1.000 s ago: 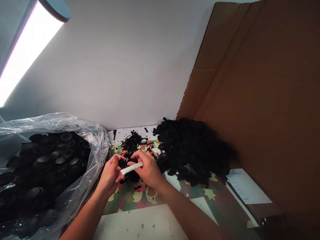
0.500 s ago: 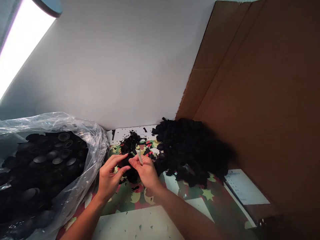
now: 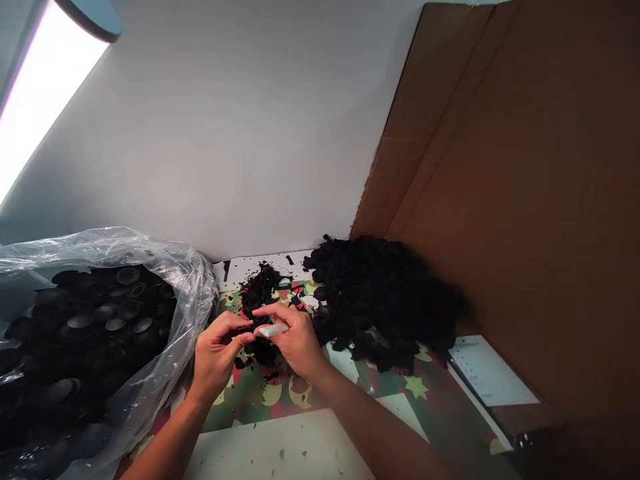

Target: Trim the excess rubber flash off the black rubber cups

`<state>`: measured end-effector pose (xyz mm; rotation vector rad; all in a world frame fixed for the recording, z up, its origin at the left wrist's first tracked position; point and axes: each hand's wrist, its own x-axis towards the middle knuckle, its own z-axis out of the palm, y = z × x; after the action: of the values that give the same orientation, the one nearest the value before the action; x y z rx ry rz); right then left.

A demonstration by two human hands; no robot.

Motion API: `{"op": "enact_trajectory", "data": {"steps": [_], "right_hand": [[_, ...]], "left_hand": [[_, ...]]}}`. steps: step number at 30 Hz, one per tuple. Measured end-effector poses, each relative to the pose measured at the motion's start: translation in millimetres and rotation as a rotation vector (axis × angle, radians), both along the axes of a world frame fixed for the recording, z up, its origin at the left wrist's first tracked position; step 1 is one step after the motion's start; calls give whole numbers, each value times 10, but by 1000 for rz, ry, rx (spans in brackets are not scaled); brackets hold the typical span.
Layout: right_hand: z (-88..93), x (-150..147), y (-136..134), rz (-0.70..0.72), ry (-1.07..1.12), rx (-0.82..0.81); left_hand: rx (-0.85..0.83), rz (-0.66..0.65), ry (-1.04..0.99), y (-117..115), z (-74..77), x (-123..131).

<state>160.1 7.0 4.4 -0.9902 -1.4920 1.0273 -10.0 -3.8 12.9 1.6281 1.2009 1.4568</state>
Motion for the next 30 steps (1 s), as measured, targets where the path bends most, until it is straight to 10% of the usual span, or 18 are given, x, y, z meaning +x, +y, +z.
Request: {"op": "enact_trajectory", "data": {"steps": [9,17,23,30], "right_hand": [[-59,-69,0,-220,-44,140],[-127,-46,126,-124,-118,27],[-143,-133,64,-115,-126,65],[-183,226,353,-349,-13,-78]], "left_hand": [[78,84,101,-76,-74,193],[738,13,489,-34,-216,157],[764,-13,550,-4,-134,81],[789,-352,391,-244,18,161]]}}
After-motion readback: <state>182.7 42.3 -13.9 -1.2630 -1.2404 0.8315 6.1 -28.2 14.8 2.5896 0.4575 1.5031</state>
